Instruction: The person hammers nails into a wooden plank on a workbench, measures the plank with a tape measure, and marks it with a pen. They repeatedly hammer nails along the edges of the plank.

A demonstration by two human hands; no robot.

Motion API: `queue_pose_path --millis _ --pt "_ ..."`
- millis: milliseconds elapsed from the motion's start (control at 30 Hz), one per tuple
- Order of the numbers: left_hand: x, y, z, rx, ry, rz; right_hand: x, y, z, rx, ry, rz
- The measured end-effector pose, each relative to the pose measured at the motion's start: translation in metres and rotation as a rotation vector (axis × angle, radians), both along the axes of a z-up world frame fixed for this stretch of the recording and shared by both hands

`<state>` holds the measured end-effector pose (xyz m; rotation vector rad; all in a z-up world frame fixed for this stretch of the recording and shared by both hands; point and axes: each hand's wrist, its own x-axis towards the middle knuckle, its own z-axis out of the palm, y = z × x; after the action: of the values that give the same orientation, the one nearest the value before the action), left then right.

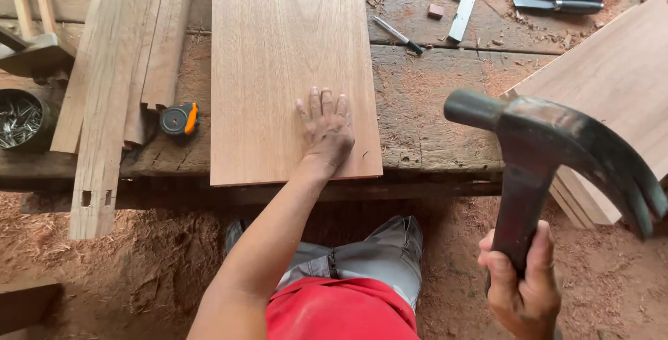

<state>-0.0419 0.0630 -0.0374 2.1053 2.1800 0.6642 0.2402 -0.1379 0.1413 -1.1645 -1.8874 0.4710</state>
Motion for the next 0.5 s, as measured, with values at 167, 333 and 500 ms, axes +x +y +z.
queue_pose_path --millis 167,333,500 --pt "-0.003 0.005 0.002 0.016 0.019 -0.006 0.005 0.022 -0.073 -0.184 -0.406 -0.03" --pt "0.0 0.001 0.004 -0.068 -0.019 -0.029 -0.003 0.023 -0.05 0.048 -0.488 0.048" --pt "0.0 0.004 -0.012 -0.019 0.027 -0.017 0.02 0.002 -0.019 -0.063 0.223 0.009"
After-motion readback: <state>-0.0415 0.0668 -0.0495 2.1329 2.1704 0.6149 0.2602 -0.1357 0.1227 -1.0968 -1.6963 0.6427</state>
